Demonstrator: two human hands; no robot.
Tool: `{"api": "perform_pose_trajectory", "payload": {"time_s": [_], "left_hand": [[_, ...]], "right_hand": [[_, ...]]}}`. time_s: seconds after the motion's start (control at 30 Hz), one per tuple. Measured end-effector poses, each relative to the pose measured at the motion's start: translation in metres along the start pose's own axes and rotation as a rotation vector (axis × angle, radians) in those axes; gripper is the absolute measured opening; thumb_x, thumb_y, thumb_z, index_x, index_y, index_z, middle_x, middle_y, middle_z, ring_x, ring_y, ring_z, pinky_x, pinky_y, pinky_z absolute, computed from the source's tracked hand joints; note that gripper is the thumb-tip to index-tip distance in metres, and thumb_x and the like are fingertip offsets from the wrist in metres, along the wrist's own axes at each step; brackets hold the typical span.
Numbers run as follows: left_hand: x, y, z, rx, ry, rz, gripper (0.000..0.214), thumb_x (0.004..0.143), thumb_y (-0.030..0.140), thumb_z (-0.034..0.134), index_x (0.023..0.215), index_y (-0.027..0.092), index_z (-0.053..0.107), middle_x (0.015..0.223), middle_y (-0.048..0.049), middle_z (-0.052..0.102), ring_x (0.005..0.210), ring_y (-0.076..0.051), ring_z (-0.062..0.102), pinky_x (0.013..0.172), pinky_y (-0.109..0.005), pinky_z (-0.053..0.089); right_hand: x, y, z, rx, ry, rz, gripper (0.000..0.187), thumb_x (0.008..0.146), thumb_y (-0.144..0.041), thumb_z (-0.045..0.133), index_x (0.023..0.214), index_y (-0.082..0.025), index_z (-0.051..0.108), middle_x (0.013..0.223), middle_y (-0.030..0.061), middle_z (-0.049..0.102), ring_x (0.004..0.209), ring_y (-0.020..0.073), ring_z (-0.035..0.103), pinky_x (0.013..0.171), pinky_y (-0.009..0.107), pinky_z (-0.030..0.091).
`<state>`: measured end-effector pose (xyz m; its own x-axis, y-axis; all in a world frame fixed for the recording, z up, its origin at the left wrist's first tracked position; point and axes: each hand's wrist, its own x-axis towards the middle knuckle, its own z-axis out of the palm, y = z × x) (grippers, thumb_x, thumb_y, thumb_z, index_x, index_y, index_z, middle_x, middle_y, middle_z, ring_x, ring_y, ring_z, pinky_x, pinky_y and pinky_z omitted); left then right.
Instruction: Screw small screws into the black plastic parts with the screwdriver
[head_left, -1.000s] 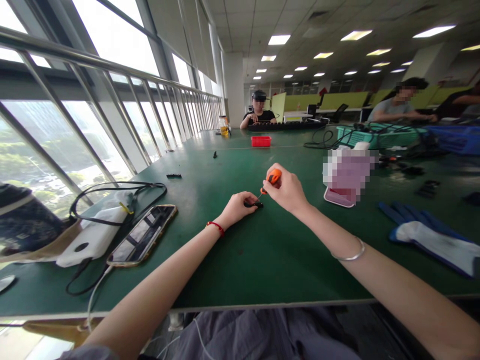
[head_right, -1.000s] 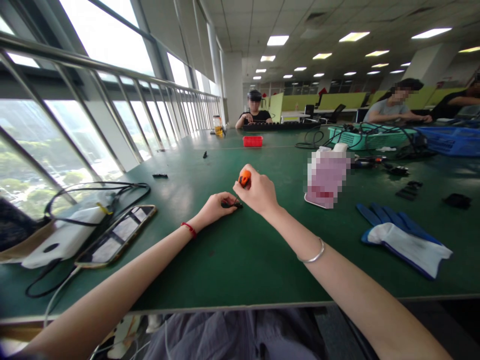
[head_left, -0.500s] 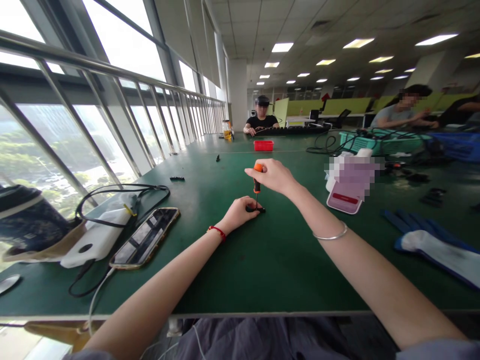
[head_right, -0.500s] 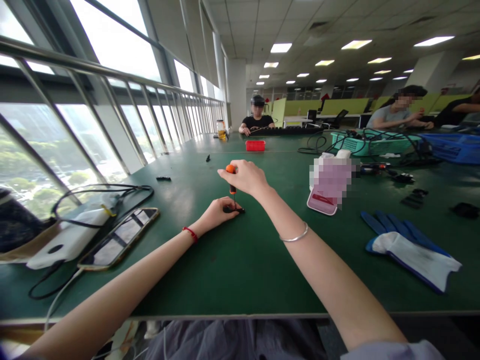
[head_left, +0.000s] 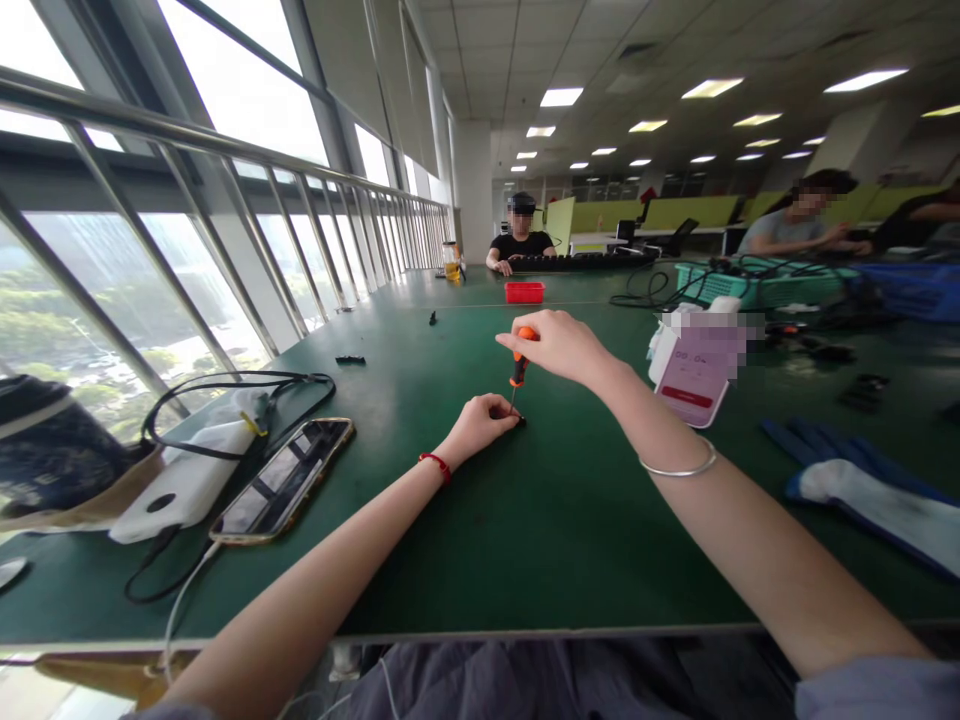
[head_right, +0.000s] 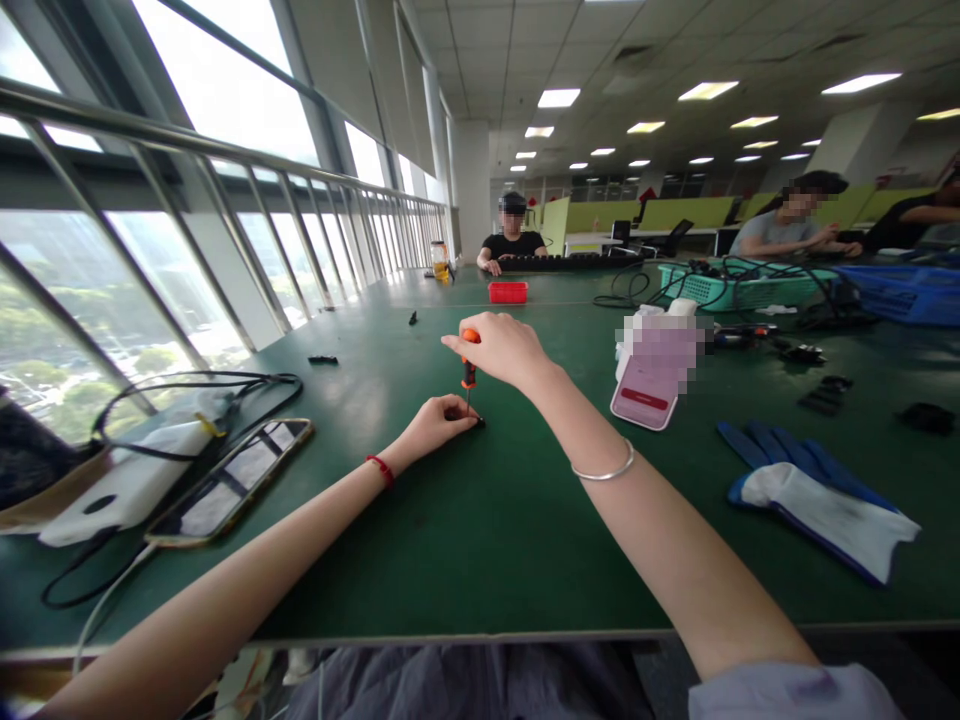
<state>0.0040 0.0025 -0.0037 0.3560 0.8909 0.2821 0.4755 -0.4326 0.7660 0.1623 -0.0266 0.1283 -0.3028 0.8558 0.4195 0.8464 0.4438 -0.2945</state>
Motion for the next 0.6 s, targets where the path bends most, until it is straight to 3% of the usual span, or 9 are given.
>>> {"api": "perform_pose_trajectory", "payload": {"time_s": [0.1,0.17,0.3,0.4,0.47,0.6], "left_hand": [[-0.001,0.0,0.001,0.13,0.043,0.009,0.009,0.072,0.025,0.062,0.071,0.016,0.063,0.086,-0.0035,0.065,0.08,-0.017,0.061,0.08,-0.032,0.047],[-0.004,0.0,-0.001,0.215,0.047,0.031,0.012,0.071,0.028,0.064,0.077,0.018,0.066,0.089,-0.0037,0.064,0.084,-0.018,0.059,0.083,-0.034,0.046],[-0.011,0.002,-0.008,0.379,0.071,0.044,0.025,0.067,0.036,0.069,0.086,0.02,0.067,0.092,-0.0045,0.063,0.094,-0.025,0.055,0.088,-0.041,0.041],[-0.013,0.002,-0.013,0.386,0.064,0.012,0.021,0.068,0.038,0.069,0.081,0.021,0.068,0.091,-0.0052,0.064,0.095,-0.025,0.054,0.09,-0.042,0.039],[-0.012,0.002,-0.014,0.358,0.058,0.011,0.017,0.069,0.036,0.068,0.077,0.02,0.069,0.091,-0.0051,0.065,0.093,-0.024,0.054,0.092,-0.042,0.038],[-0.01,0.003,-0.014,0.331,0.05,0.015,0.015,0.069,0.033,0.068,0.076,0.02,0.069,0.09,-0.0045,0.067,0.091,-0.023,0.055,0.095,-0.043,0.036]], "right_hand": [[0.001,-0.001,0.0,-0.014,0.006,-0.02,0.016,0.075,-0.038,0.051,0.079,-0.024,0.059,0.072,-0.0008,0.062,0.064,0.0143,0.051,0.056,0.025,0.029],[0.001,0.0,0.0,-0.03,-0.003,-0.013,0.019,0.072,-0.037,0.054,0.086,-0.025,0.058,0.074,-0.0011,0.062,0.064,0.0149,0.051,0.056,0.025,0.029],[0.003,0.001,0.001,-0.035,-0.012,0.004,0.023,0.077,-0.045,0.049,0.077,-0.024,0.058,0.07,-0.0001,0.062,0.061,0.0151,0.051,0.055,0.026,0.028],[0.004,0.001,0.002,-0.037,0.025,-0.012,0.024,0.079,-0.043,0.049,0.072,-0.023,0.06,0.07,0.0006,0.062,0.063,0.0151,0.052,0.055,0.026,0.028],[0.004,0.0,0.002,-0.043,0.024,-0.02,0.016,0.075,-0.038,0.054,0.079,-0.024,0.06,0.073,-0.0004,0.063,0.064,0.015,0.052,0.056,0.026,0.029],[0.004,-0.002,0.002,-0.019,-0.018,-0.014,0.02,0.075,-0.042,0.053,0.082,-0.025,0.058,0.071,-0.0015,0.062,0.062,0.0149,0.051,0.055,0.025,0.029]]}}
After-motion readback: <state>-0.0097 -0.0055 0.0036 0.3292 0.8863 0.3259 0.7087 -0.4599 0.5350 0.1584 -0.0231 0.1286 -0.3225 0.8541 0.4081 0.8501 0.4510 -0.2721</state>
